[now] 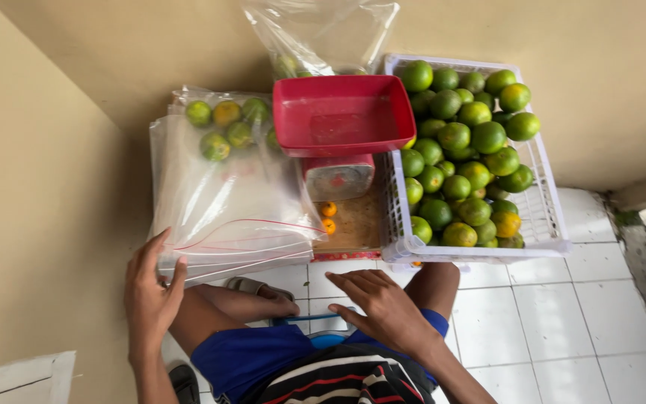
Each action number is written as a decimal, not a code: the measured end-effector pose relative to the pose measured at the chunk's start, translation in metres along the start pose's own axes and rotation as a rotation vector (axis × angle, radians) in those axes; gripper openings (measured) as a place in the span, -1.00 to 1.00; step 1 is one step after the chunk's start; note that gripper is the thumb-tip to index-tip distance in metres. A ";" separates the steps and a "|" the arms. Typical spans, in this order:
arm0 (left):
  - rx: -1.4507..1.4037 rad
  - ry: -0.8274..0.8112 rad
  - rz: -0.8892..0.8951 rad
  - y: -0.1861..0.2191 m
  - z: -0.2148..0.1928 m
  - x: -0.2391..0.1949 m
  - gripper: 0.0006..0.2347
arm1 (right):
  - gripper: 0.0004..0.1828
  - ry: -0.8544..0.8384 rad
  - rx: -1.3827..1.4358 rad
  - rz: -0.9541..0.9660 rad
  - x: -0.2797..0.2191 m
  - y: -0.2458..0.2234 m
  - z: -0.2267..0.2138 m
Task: The person repeatedly picks green limes from a white crate and places them into the red tray of a mechanical scale. They continue adding limes one by one, occasionally adjusting the pile in the tray, while more limes remain in the crate and some are already bagged nearby.
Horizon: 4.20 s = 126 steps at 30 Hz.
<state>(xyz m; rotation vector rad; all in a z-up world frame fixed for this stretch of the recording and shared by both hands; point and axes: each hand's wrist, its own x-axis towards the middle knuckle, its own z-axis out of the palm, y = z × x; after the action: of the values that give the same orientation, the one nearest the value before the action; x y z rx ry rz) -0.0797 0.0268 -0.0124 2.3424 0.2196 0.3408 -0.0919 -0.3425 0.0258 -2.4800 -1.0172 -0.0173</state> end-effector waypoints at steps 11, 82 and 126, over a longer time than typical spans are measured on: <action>-0.091 0.257 0.205 0.018 0.006 -0.002 -0.60 | -0.46 0.243 -0.088 0.269 -0.056 0.030 -0.087; -0.494 -0.622 0.530 0.286 0.296 0.059 -0.41 | -0.35 0.844 0.369 0.987 -0.104 0.200 -0.099; -0.370 -0.726 0.604 0.290 0.288 0.062 -0.48 | -0.06 1.009 0.355 0.868 -0.074 0.191 -0.091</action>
<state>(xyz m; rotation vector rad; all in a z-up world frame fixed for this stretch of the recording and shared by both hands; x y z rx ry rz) 0.0843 -0.3526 0.0052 1.9629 -0.8360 -0.1922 -0.0037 -0.5485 0.0160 -1.9435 0.4382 -0.6588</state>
